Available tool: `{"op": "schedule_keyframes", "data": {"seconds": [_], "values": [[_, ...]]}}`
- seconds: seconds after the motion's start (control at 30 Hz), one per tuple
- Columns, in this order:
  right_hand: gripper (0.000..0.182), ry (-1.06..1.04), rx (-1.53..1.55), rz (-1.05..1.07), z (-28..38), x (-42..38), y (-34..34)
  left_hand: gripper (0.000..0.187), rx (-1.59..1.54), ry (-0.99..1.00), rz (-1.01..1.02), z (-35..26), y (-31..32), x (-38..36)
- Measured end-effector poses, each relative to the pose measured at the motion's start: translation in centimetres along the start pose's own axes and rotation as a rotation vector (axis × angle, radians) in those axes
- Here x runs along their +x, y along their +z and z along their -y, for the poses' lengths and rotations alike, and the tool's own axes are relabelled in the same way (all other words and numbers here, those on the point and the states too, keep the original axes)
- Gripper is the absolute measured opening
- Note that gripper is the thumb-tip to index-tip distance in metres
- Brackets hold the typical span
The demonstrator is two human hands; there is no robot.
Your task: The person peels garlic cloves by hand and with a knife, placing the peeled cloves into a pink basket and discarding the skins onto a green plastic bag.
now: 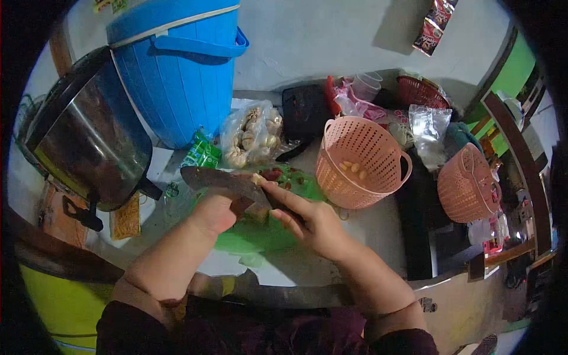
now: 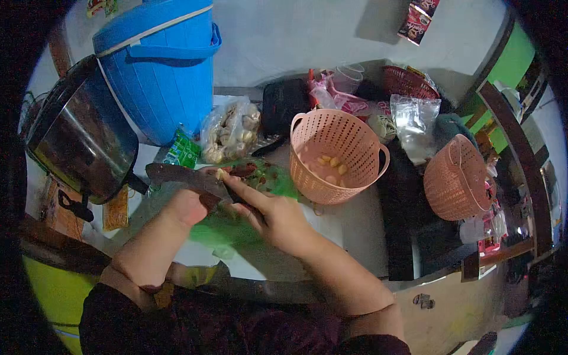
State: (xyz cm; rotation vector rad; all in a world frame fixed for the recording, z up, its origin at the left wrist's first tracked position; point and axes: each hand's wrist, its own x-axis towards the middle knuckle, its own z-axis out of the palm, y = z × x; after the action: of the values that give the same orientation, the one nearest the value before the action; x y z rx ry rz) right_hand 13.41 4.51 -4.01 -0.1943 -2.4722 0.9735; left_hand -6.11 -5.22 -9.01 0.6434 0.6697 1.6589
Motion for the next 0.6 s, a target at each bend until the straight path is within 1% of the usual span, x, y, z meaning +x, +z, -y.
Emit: {"op": "schedule_keyframes", "data": {"seconds": [0.03,0.13,0.17,0.27,0.37,0.47,0.57,0.6], "values": [[0.048,-0.036,0.001,-0.033,-0.1,0.0,0.1,0.024,0.01,0.001,0.019,-0.1,0.4,0.0],[0.047,0.052,0.021,0.017,0.4,0.0,-0.2,0.024,0.086,0.004,-0.069,0.0,0.6,0.1],[0.047,0.09,0.082,0.039,0.3,0.0,-0.2,0.023,0.114,0.006,-0.1,0.0,0.8,0.0],[0.048,0.243,0.34,0.106,-0.2,0.0,-0.4,0.023,0.054,-0.003,0.006,-0.2,0.7,0.0],[0.044,0.303,0.603,0.149,-0.6,0.1,-0.5,0.022,0.031,-0.011,-0.005,-0.3,0.4,0.0],[0.043,0.371,0.758,0.177,-0.2,0.2,-0.8,0.02,0.062,0.015,0.006,-0.7,0.6,-0.3],[0.042,0.407,0.786,0.143,-0.7,0.1,-0.4,0.018,0.11,0.015,-0.049,-0.7,0.2,-0.2],[0.042,0.405,0.784,0.133,-0.7,0.1,-0.5,0.017,0.135,0.018,-0.038,-0.7,0.2,-0.1]]}}
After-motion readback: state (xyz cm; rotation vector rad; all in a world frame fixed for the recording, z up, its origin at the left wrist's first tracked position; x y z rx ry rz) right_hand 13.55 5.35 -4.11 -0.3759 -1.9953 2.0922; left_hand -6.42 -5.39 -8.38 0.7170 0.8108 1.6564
